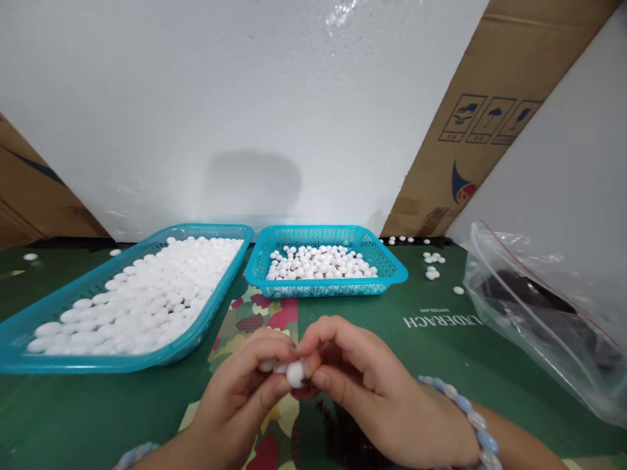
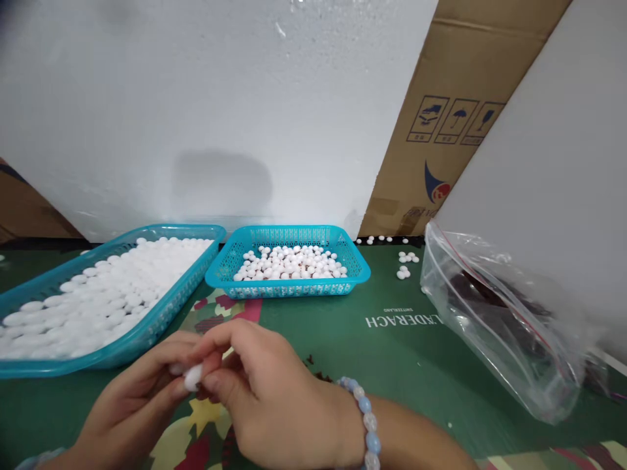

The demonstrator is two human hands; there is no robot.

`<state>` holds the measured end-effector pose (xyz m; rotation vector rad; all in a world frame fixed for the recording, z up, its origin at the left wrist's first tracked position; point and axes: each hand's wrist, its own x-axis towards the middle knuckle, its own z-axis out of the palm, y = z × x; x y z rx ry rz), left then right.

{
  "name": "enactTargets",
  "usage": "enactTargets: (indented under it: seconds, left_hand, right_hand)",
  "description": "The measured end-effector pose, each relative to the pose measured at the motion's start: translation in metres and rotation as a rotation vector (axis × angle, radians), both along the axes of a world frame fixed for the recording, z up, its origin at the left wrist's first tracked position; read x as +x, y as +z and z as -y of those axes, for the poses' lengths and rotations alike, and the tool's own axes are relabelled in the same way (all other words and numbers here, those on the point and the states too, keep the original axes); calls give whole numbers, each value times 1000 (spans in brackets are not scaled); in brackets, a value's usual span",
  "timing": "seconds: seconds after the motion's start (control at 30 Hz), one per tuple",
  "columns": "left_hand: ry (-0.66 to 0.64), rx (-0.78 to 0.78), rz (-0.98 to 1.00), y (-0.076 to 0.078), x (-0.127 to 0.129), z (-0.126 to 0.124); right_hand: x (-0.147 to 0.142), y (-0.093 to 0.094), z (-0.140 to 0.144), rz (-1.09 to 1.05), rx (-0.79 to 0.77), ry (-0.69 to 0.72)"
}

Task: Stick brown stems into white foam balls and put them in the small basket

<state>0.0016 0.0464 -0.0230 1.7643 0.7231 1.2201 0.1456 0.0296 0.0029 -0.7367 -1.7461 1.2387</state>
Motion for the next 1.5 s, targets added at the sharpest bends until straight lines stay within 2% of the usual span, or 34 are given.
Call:
enactTargets:
  seconds: [0.23,0.33,0.7,1.03,1.2,1.33,1.4,1.5]
  left_hand:
    - [1,83,-20,5,2,0]
    - [21,128,-46,6,3,0]
    - [1,172,-95,10,5,6]
    - [56,351,-191,11,10,15]
    - [160,457,-109,22,16,18]
    - [247,444,20,34,25,14]
    - [239,428,81,39,30,9]
    - [156,392,154,43,37,-1]
  right_hand:
    - [-1,-1,3,-165,-187,63]
    - [-2,-2,3,-183,-185,24]
    - [0,-2,10,83,219,-144]
    - [-3,-10,9,14,470,-210]
    - [-8,-4,12,-73,651,-317]
    - [-11,6,5,-104,863,-459]
    - [-9,10,-2,-120,893,-494]
    - [-2,14,-10,-142,908,-509]
